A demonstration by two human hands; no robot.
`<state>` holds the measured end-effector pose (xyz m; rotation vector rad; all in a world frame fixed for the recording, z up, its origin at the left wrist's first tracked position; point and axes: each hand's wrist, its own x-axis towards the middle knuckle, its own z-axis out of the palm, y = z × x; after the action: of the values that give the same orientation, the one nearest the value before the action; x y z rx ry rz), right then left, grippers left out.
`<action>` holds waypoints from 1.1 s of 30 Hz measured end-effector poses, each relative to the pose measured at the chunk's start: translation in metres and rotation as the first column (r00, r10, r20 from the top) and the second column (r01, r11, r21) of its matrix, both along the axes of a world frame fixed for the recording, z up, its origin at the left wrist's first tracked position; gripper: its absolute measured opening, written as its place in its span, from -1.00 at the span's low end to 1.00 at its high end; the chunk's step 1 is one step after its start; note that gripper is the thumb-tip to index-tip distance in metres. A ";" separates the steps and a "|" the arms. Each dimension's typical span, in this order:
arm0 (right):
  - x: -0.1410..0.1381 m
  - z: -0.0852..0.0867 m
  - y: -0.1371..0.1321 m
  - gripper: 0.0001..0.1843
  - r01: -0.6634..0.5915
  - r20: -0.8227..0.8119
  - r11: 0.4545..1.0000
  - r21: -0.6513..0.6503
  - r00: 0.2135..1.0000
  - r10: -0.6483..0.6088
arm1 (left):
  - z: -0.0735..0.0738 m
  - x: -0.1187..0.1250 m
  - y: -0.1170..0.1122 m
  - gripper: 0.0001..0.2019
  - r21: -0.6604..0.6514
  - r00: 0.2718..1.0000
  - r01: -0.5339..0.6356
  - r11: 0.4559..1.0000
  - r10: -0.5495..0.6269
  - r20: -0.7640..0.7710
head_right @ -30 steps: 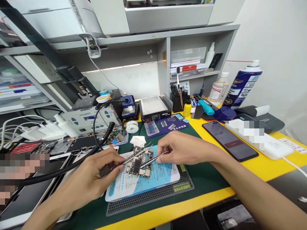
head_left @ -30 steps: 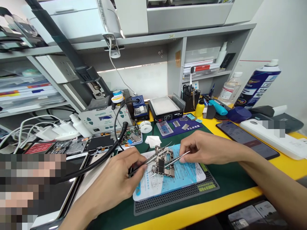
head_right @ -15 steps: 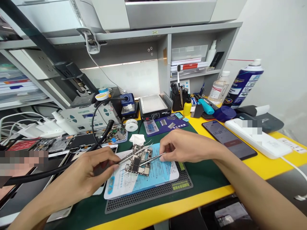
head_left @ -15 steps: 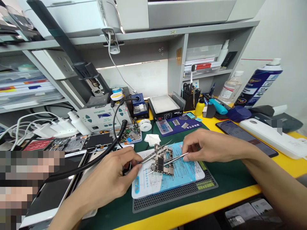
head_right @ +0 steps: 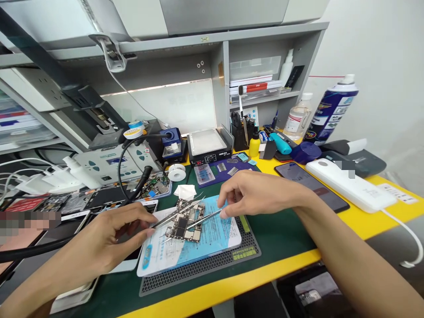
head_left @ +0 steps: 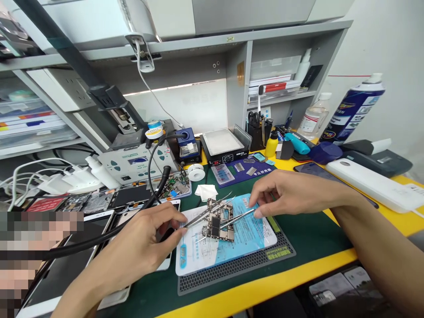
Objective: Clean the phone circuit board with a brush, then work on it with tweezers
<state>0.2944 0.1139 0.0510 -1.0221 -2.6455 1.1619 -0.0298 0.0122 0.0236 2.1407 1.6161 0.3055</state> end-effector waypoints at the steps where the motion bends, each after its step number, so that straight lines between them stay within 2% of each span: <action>1: -0.001 0.000 0.000 -0.66 -0.013 0.000 1.000 -0.005 1.000 0.013 | -0.001 0.000 0.000 -0.79 -0.004 1.000 0.002 1.000 -0.002 0.010; 7: -0.005 -0.005 -0.003 -0.71 -0.067 -0.017 0.997 -0.041 0.998 0.066 | -0.006 0.000 0.005 -0.79 0.034 0.999 -0.004 0.999 0.002 0.041; 14: -0.007 -0.005 -0.010 -0.72 -0.105 -0.004 0.992 -0.076 0.994 0.105 | -0.012 0.002 0.006 -0.80 0.174 1.000 0.007 0.985 -0.005 -0.011; 20: -0.012 -0.006 -0.020 -0.74 -0.124 0.015 0.992 -0.017 0.992 0.124 | -0.013 0.005 0.007 -0.83 0.247 0.999 0.040 0.968 -0.042 0.003; 29: -0.017 -0.006 -0.030 -0.78 -0.147 0.047 0.989 0.026 0.988 0.145 | -0.015 0.010 0.008 -0.83 0.277 0.999 0.050 0.960 -0.046 -0.021; 33: -0.015 -0.005 -0.029 -0.71 -0.127 0.060 0.992 0.015 0.990 0.126 | -0.015 0.008 0.005 -0.83 0.263 0.999 0.038 0.964 -0.029 -0.038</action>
<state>0.2790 0.0850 0.0458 -0.9119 -2.7982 1.1447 -0.0219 0.0177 0.0090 2.3782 1.6341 0.5020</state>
